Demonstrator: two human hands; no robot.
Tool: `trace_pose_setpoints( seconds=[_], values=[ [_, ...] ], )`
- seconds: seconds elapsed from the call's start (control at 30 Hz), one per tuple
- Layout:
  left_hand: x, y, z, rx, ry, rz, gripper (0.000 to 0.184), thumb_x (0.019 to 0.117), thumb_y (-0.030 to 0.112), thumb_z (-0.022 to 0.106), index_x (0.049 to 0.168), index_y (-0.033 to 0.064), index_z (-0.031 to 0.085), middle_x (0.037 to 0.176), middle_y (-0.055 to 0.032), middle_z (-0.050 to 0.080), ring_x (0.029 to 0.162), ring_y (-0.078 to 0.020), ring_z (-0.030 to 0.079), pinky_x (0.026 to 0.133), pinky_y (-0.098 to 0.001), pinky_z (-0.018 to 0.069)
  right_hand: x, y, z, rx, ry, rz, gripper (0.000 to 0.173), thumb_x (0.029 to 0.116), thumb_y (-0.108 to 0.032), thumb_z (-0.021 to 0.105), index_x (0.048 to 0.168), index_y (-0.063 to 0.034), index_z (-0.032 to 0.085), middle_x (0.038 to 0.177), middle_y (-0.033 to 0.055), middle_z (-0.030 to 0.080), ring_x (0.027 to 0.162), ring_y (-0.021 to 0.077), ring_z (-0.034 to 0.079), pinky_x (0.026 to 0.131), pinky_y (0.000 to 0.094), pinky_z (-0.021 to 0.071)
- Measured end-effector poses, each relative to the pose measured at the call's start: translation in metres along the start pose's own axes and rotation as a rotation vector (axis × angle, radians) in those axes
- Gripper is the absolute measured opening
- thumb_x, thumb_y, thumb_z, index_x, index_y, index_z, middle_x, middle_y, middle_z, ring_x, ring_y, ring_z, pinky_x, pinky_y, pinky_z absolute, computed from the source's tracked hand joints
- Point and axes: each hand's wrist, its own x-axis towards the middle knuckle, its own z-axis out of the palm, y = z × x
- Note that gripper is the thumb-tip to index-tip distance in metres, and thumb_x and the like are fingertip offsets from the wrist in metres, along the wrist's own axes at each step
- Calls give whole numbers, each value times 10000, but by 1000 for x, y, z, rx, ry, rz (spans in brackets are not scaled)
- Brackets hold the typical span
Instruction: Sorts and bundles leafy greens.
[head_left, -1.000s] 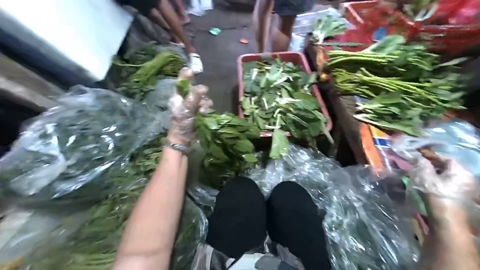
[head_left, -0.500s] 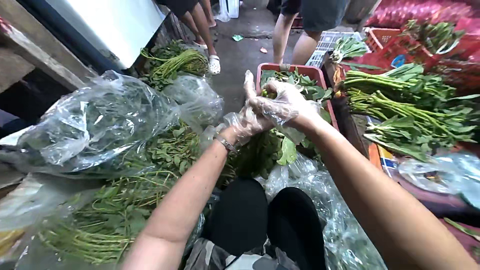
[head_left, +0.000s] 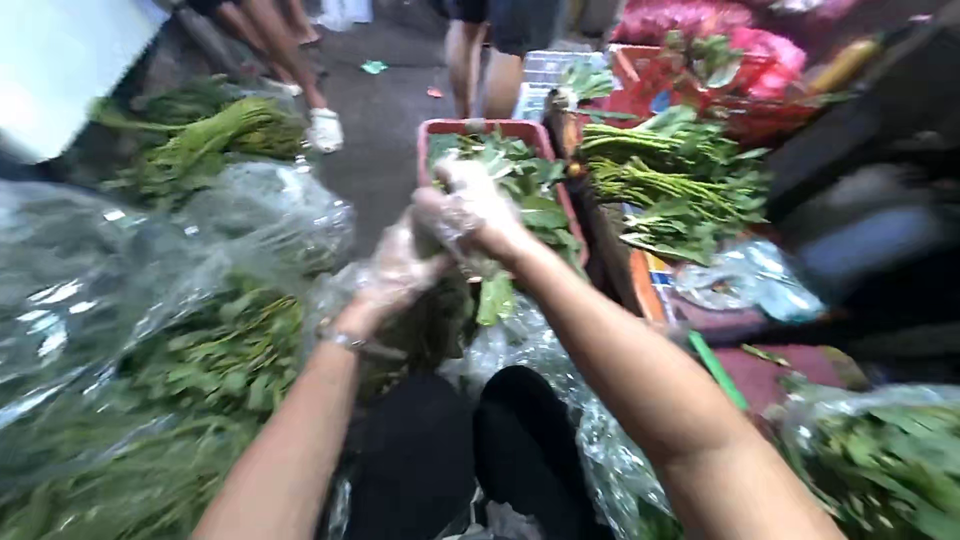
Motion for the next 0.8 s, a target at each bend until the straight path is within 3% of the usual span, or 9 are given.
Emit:
trace_pose_setpoints(
  seconds=[0.07,0.17,0.3,0.37,0.43,0.57,0.67,0.73,0.8],
  values=[
    [8,-9,13,18,56,12,601,862,97,766,1387,-16,496,1220,-150,644,1087,-140,630,974,-346,509,0,8,-4,47,-51,14,292,1001,-218,653,1129,42,687,1057,207,705,995,302,683,897,504,531],
    [14,-19,21,34,78,61,690,888,190,730,1468,-35,432,1312,-225,610,1187,-240,615,1045,-428,475,-11,31,-27,177,29,31,422,1007,-245,664,1324,27,604,1181,190,696,1055,246,685,954,437,546],
    [12,-42,23,-173,196,4,550,870,294,688,1299,-21,548,1078,-54,663,894,-12,641,818,-228,558,-82,95,-105,89,635,248,212,1008,-159,620,1095,12,708,1024,103,727,914,125,683,865,332,562],
    [7,-49,25,-220,261,-73,536,882,274,667,1277,-63,533,1009,-55,645,850,-10,630,793,-219,552,-134,148,-154,-88,903,450,289,1029,-198,599,1174,34,694,1124,169,716,1025,194,683,949,378,539],
    [5,-55,31,-218,280,-133,529,877,264,666,1266,-69,531,973,-55,647,832,-15,634,788,-221,553,-182,197,-195,-266,983,615,334,1040,-174,550,1258,53,663,1247,246,676,1187,315,646,1065,472,476],
    [9,-52,44,-233,246,-154,502,874,214,680,1259,-65,519,917,-4,659,782,16,644,751,-180,559,-203,255,-218,-531,552,755,253,993,-146,619,1201,-73,743,1245,244,683,1199,444,624,1019,685,448],
    [12,-59,48,-280,222,-98,468,873,209,665,1242,-43,526,908,18,656,778,-8,653,743,-203,574,-173,272,-206,-809,113,854,356,885,-202,768,1237,-247,738,1368,261,571,1214,484,578,937,694,488],
    [9,-63,46,-296,220,-69,402,865,182,640,1203,-12,540,898,51,653,761,1,653,723,-194,577,-163,281,-202,-909,-6,917,392,825,-244,823,1207,-215,744,1394,278,543,1217,499,570,930,698,493],
    [7,-68,44,-313,230,-68,414,869,170,644,1229,-10,549,931,50,652,768,5,648,723,-190,573,-163,291,-211,-868,43,916,294,880,-253,771,1145,-126,761,1347,285,578,1224,498,567,952,716,475]
  ],
)
